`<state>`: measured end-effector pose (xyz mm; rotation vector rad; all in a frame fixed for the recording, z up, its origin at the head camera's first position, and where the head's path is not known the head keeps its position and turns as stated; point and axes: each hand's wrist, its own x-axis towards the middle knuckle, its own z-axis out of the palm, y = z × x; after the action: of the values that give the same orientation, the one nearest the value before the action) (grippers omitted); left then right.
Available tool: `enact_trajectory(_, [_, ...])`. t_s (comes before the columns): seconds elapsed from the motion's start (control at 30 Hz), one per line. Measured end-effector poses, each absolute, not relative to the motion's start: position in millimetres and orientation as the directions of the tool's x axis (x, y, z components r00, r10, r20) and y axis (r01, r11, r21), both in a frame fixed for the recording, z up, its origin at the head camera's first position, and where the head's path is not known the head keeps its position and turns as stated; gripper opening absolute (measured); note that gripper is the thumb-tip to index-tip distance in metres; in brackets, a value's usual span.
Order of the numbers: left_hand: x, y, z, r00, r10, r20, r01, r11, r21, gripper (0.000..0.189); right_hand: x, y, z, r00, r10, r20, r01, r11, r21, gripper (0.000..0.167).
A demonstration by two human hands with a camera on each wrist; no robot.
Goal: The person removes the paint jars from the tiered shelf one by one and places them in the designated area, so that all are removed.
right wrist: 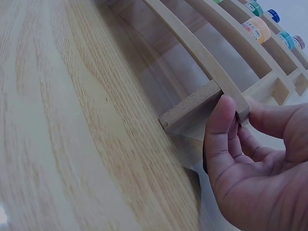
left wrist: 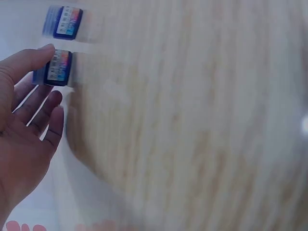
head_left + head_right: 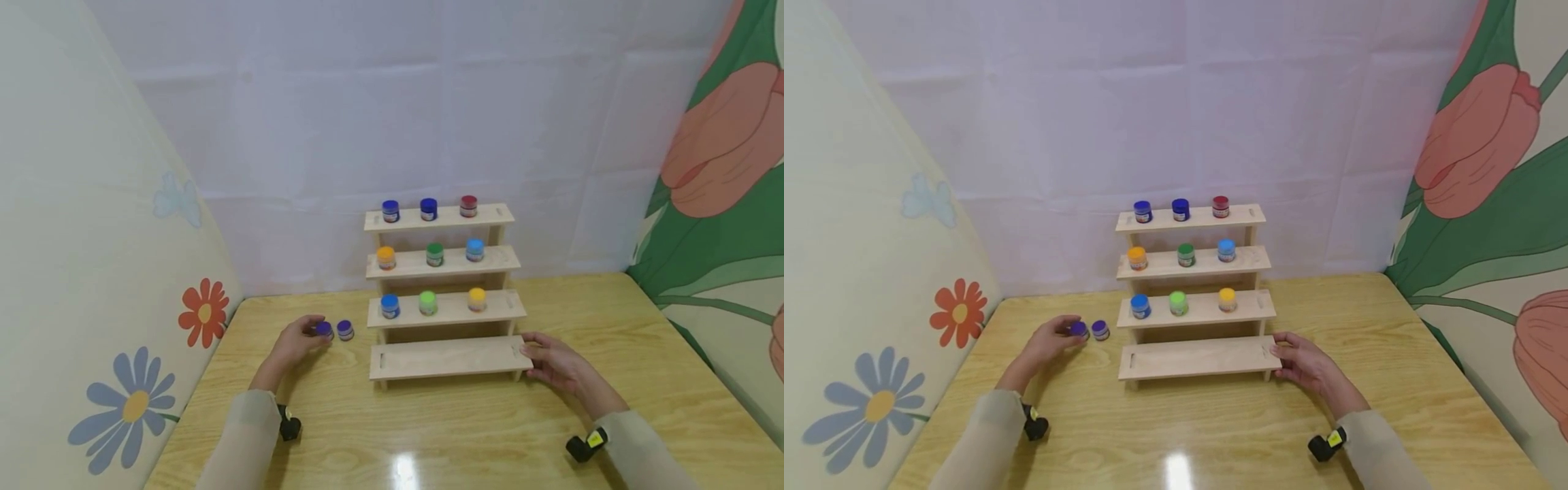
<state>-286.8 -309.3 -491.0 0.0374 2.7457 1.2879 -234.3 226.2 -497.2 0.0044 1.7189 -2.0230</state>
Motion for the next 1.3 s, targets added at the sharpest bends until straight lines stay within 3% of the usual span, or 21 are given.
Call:
enact_trajectory(0.17, [-283.0,-307.6,-481.7,-0.995,0.053,-0.083,-0.032,0.618,0.785,0.064,-233.7,226.0,-496.8,-0.881,-0.361,-0.304,0.359,-0.093,-0.929,0.035])
enact_trajectory(0.6, [-270.5,-291.0,-451.3,-0.987,0.129,0.096,0.155,0.613,0.774,0.055,-234.1,224.9,-495.9,-0.885,-0.343,-0.316,0.360,-0.074,-0.930,0.044])
enact_trajectory(1.3, [-257.2,-243.8,-428.7,-0.955,0.208,0.211,0.294,0.574,0.764,0.052,-235.1,225.1,-498.3,-0.885,-0.346,-0.311,0.361,-0.090,-0.928,0.043])
